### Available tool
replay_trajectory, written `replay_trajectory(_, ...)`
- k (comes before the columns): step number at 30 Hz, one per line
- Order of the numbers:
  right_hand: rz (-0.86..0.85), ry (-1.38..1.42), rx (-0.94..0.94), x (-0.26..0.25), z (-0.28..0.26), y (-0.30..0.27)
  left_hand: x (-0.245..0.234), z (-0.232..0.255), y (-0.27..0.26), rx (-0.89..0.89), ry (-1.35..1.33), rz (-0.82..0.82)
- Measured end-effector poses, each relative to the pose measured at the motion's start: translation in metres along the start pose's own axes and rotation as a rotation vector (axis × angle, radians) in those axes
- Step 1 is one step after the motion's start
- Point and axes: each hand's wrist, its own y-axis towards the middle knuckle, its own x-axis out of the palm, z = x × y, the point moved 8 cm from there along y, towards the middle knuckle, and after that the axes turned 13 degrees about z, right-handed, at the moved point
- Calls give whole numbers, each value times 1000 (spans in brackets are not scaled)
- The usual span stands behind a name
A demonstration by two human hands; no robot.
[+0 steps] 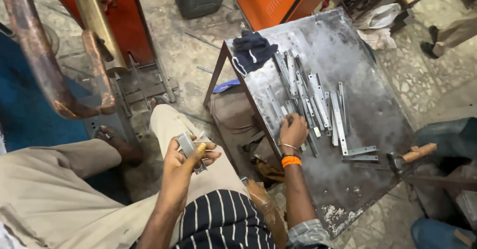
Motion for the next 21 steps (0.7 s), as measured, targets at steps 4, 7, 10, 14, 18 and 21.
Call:
replay_trajectory(4, -69, 84, -6, -4, -4, 7, -2, -2, -2, -42, 1, 17)
replay_trajectory(7, -7, 79, -177, -8, -21, 15, -3, -1, -3, -73, 0, 17)
replay_trajectory(10, 78, 3, -295, -17, -39, 23, -2, 4, -3, -58, -10, 19)
replay_trajectory(14, 101, 68, -123, -19, -34, 26, -7, 11, -2, 102, 44, 45)
replay_trajectory(18, 32, 533, 244, -11, -25, 6, -13, 29, -8, 312, 212, 117)
replay_trajectory(21, -284, 1086, 703, 4, -63, -34, -21, 32, -6, 349, 239, 148)
